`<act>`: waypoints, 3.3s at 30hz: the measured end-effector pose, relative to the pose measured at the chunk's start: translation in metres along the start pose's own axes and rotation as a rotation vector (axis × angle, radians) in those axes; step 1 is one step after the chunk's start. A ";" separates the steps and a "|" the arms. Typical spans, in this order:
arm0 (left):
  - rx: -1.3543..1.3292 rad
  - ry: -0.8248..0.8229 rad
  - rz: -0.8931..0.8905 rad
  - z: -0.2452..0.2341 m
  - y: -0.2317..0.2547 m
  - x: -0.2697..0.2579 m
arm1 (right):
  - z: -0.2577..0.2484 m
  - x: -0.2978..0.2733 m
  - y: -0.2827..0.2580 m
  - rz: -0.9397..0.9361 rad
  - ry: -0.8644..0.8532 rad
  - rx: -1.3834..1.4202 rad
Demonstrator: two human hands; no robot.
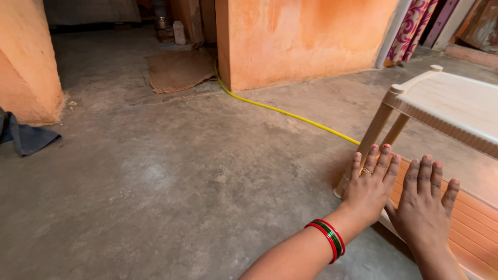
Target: The person assembles a two-tier plastic step stool by hand. They attach the legs to the top tier, then place the bottom tier onto the legs, and finally secure the top tier onto the assembled frame.
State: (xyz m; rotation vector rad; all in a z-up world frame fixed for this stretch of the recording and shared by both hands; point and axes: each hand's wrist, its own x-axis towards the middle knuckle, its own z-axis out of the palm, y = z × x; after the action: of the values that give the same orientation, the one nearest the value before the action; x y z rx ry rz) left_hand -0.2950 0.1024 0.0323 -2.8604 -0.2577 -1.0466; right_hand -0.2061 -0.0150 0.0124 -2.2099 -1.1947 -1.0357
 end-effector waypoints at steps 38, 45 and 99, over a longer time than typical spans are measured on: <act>-0.476 -0.135 -0.022 0.124 0.188 -0.054 | -0.050 -0.175 0.130 0.306 -0.254 -0.038; -1.860 -0.210 -0.496 0.130 0.210 -0.017 | -0.041 -0.161 0.150 0.932 0.179 1.410; -0.316 -0.207 -0.246 0.104 0.112 -0.093 | -0.009 -0.168 0.094 0.147 -0.259 -0.071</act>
State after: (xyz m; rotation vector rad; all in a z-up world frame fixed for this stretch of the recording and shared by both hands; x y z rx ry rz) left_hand -0.2778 -0.0056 -0.1094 -3.2965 -0.5136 -0.8953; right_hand -0.1904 -0.1601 -0.1130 -2.5050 -1.0925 -0.7619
